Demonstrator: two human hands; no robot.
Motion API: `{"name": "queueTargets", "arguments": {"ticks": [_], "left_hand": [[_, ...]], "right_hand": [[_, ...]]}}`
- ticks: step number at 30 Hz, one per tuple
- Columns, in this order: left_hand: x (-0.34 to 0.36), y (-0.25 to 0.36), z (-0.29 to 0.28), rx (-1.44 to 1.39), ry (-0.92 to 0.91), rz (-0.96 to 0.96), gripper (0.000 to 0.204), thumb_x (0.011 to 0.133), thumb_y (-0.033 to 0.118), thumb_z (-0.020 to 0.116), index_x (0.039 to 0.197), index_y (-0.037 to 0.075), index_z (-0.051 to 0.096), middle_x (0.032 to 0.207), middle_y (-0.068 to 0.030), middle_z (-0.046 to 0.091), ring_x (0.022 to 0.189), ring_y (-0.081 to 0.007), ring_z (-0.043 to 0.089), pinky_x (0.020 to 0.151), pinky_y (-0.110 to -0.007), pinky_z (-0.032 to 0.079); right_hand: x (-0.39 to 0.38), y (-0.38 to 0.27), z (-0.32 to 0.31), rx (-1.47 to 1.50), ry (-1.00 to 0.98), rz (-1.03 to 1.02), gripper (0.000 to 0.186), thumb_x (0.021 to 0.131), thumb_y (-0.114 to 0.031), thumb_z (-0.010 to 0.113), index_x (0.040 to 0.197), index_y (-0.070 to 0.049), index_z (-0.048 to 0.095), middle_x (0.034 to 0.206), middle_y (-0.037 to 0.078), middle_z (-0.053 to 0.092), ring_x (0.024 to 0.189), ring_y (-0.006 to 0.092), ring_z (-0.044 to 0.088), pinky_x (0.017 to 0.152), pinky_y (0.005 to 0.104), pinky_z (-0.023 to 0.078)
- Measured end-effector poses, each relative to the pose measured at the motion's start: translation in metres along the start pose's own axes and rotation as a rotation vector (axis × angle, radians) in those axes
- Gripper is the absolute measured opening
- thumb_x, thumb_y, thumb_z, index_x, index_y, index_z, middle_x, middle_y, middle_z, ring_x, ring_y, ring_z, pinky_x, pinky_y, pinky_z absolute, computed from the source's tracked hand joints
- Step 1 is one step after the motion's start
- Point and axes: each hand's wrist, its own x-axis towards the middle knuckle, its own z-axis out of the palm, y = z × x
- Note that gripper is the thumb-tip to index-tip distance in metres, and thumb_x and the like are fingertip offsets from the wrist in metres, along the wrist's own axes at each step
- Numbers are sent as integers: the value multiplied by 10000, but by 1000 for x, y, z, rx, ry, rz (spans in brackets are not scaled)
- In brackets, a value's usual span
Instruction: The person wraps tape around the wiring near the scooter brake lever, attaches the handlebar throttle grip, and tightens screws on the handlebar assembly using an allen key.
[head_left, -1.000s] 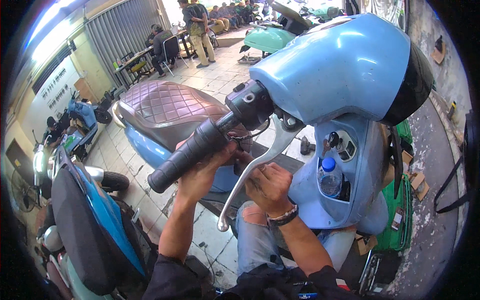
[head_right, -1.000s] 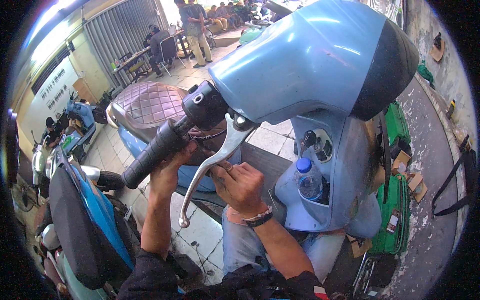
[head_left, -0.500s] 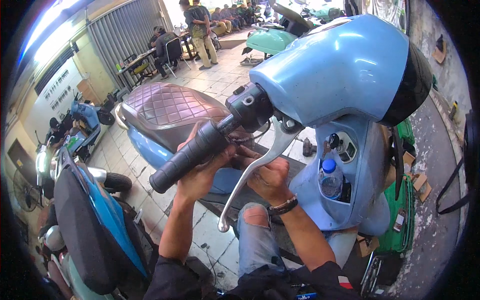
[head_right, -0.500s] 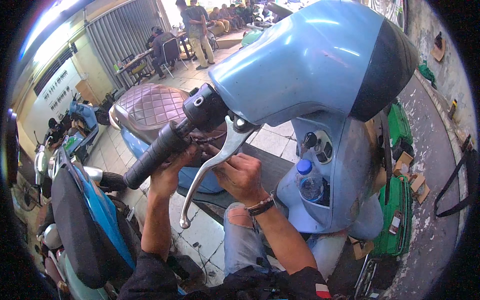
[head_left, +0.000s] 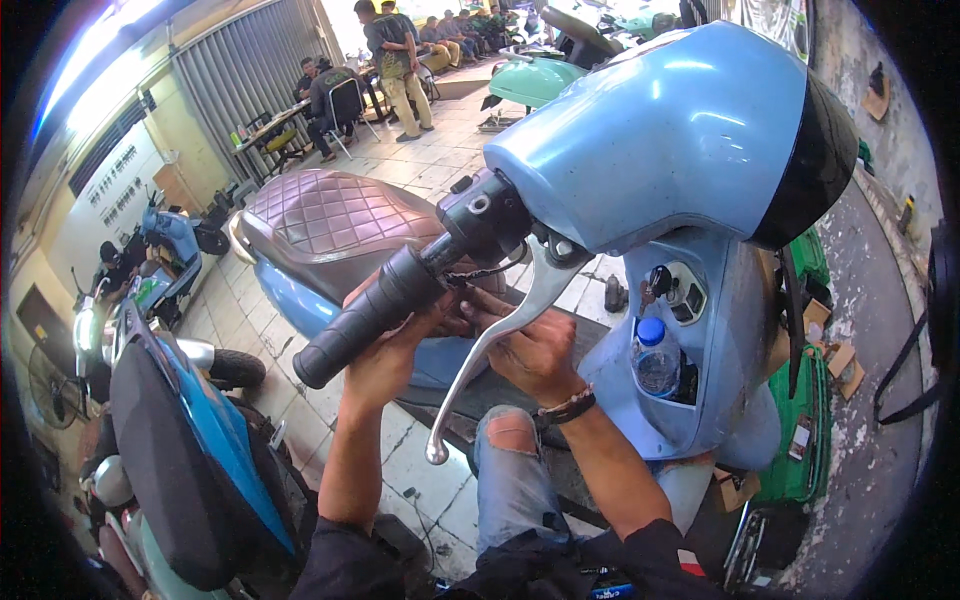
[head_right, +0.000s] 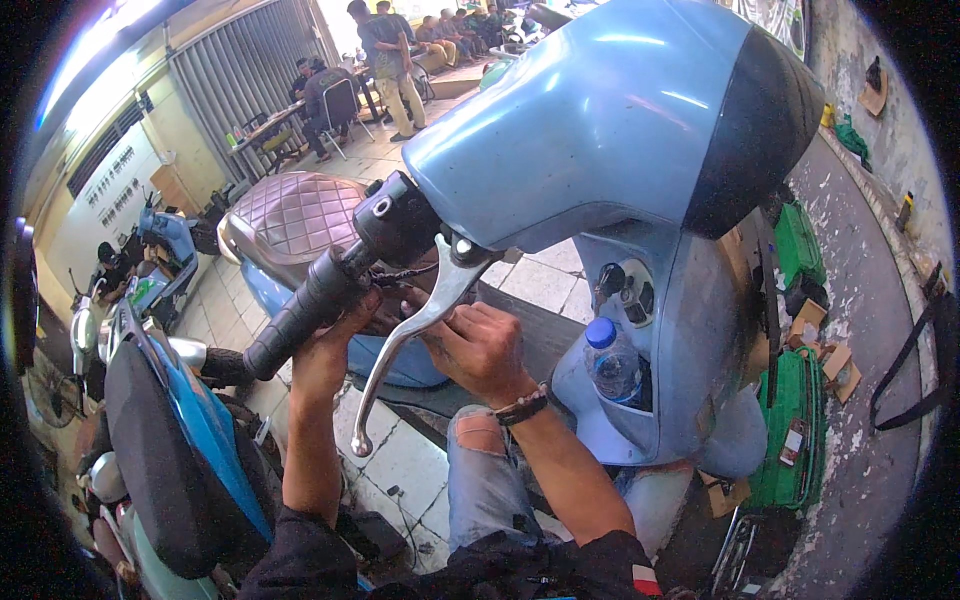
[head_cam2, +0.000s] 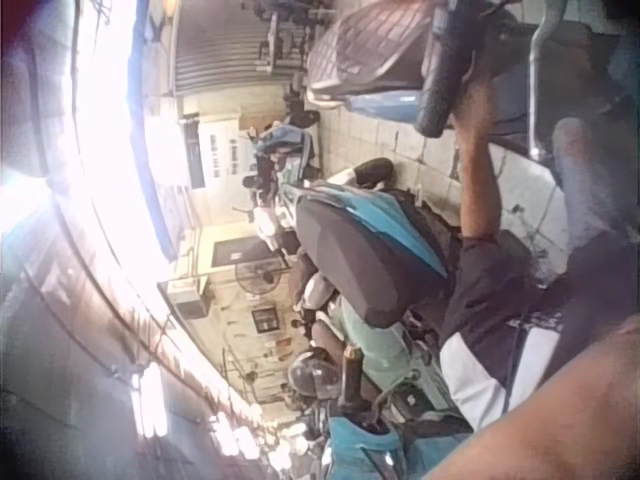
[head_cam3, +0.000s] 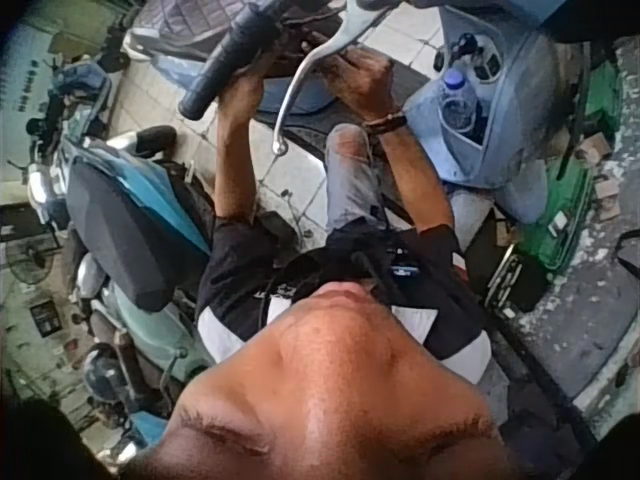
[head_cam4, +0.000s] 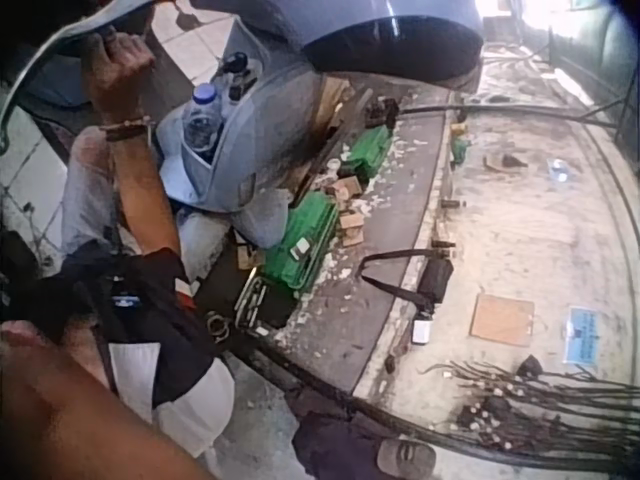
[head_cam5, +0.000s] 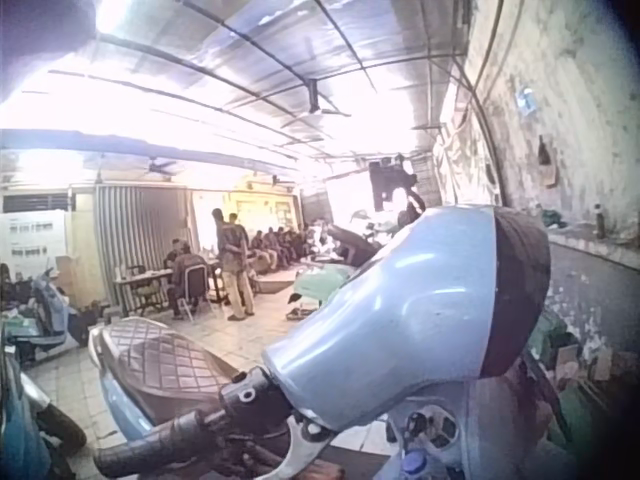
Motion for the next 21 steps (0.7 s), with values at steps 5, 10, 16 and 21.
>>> {"name": "queueTargets", "arguments": {"ticks": [5, 10, 16, 21], "left_hand": [[2, 0, -2, 89, 8, -22, 348, 880, 23, 766, 1216, 34, 675, 1080, -81, 734, 982, -195, 701, 906, -368, 561], [4, -6, -6, 138, 10, 33, 378, 873, 15, 763, 1237, 36, 663, 1124, -81, 721, 1042, -200, 678, 989, -387, 519], [4, -9, -7, 170, 25, 63, 444, 861, 6, 765, 1283, 42, 634, 1165, -86, 701, 1081, -204, 661, 1024, -388, 494], [5, -17, -8, 159, 55, 69, 433, 865, -2, 751, 1278, 31, 627, 1162, -96, 698, 1088, -218, 667, 1029, -401, 503]], "right_hand": [[6, 1, 0, 4, 9, 5, 337, 754, -102, 825, 1079, -78, 736, 811, 34, 681, 606, 185, 606, 534, 333, 471], [13, -5, -4, 26, 25, 35, 351, 743, -99, 815, 1081, -68, 728, 803, 53, 678, 634, 225, 648, 571, 354, 516], [19, -9, -13, 94, -30, 103, 309, 753, -129, 770, 1046, -66, 695, 780, 85, 670, 643, 260, 673, 568, 370, 530], [22, -13, -17, 151, -18, 180, 306, 753, -103, 736, 1052, -70, 685, 791, 98, 675, 641, 265, 691, 581, 367, 548]]}}
